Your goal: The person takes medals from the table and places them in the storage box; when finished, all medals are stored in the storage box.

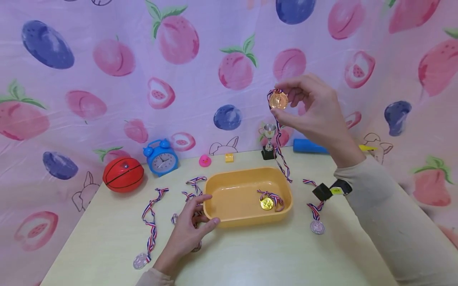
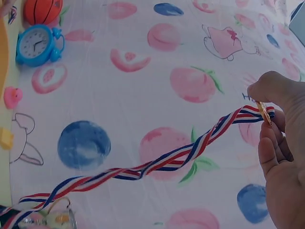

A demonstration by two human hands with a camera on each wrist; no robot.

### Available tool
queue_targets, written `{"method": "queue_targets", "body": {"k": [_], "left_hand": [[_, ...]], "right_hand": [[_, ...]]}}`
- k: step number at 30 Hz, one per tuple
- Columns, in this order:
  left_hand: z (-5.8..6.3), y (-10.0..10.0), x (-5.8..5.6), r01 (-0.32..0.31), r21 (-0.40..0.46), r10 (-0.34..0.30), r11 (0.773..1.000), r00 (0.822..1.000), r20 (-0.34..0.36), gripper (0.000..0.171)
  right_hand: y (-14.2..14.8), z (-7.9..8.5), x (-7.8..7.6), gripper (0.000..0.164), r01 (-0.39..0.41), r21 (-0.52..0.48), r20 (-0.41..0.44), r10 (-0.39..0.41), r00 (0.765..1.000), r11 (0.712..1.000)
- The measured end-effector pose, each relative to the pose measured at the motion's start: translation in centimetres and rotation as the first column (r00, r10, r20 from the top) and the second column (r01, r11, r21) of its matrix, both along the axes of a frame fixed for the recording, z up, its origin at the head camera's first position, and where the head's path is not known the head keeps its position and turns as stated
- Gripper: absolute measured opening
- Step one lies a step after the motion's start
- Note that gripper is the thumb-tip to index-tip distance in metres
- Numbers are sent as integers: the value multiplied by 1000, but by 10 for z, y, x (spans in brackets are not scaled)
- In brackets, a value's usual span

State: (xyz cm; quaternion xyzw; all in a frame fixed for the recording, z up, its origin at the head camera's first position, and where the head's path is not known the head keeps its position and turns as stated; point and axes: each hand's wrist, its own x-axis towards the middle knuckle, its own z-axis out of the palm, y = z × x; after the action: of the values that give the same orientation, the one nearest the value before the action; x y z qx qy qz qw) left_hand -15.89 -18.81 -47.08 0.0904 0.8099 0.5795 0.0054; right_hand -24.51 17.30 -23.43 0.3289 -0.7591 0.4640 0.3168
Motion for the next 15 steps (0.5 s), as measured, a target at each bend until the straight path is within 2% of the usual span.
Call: {"method": "queue_targets", "body": {"k": [8,11,15], "left_hand": [[-2,2,1,-5,2,5,1000,1000,-3,68],[-2,2,1,-6,-1,6,1000,1000,-4,67],[-2,1,1,-7,-3,7,1000,1000,-10,68]], "right_hand": [[-23,6,-2,49,-95,-20,-17,94,995,995],[-28,0,-5,48,-109,-11,-37,109,993,994],[-34,-18,-9,44,-95,38,-51,97,994,995]]}}
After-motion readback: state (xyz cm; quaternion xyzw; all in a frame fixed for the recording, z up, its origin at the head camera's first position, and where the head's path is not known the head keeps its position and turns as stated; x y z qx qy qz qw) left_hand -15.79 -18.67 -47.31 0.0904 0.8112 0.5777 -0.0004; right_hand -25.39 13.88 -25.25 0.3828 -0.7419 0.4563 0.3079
